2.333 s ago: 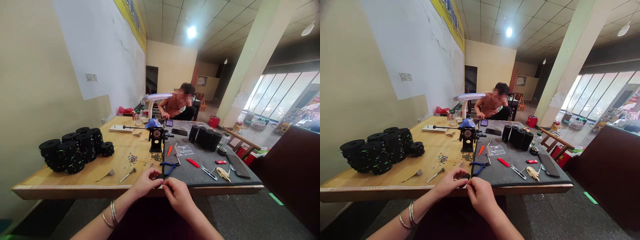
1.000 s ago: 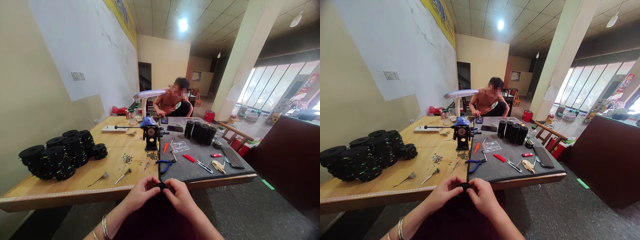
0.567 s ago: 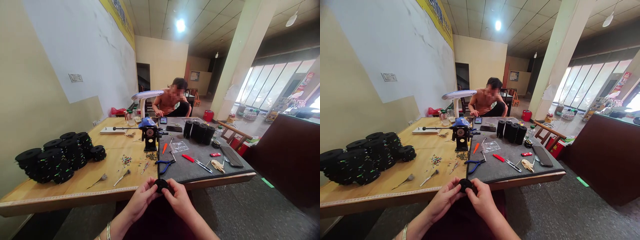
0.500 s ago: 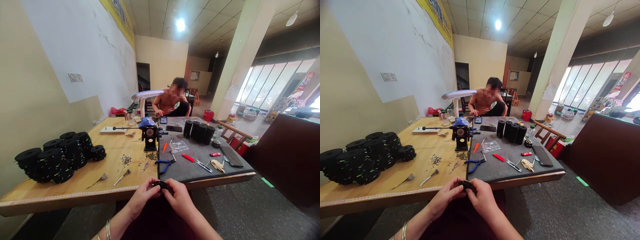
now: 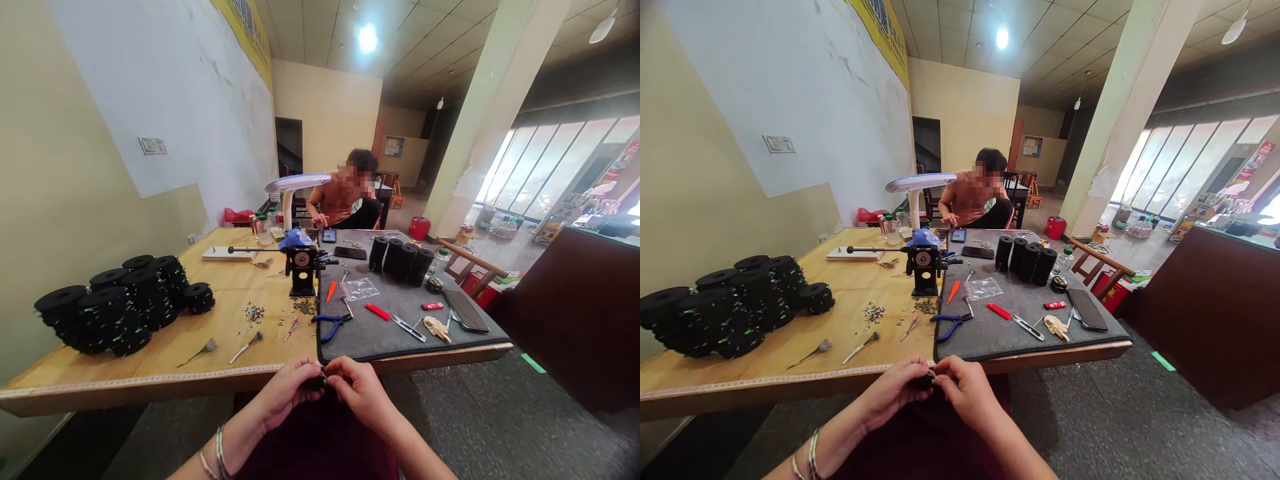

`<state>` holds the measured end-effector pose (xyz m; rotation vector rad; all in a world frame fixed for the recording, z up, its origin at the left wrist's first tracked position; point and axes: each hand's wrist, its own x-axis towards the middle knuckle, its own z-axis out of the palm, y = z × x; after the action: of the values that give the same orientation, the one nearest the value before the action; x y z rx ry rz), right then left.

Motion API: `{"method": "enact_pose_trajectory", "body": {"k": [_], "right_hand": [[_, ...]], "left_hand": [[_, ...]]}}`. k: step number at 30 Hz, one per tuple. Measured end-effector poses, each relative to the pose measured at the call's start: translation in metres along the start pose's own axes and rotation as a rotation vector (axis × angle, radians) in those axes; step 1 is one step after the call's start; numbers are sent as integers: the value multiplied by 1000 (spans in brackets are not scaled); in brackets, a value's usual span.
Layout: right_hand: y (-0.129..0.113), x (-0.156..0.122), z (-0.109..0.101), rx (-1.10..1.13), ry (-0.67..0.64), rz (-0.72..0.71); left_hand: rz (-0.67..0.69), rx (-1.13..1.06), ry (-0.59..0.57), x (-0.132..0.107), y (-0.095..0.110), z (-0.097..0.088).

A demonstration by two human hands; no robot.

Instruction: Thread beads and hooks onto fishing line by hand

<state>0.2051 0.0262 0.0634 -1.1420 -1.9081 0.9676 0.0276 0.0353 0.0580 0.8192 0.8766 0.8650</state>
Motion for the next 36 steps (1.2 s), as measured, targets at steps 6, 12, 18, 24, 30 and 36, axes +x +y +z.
{"method": "enact_pose_trajectory", "body": {"k": [6, 12, 18, 24, 30, 36], "right_hand": [[2, -3, 4, -27, 2, 14], [5, -5, 11, -66, 50, 21], [11, -9, 29, 48, 237, -72], [17, -1, 51, 500, 179, 71], [18, 7, 53, 684, 200, 127], [17, 7, 52, 741, 224, 109]], "left_hand": [[14, -129, -6, -3, -3, 0], [26, -150, -83, -6, -3, -2], [74, -253, -63, -5, -8, -2], [90, -380, 47, -6, -9, 4], [173, -443, 60, -5, -16, 6], [225, -429, 46, -7, -22, 9]]}}
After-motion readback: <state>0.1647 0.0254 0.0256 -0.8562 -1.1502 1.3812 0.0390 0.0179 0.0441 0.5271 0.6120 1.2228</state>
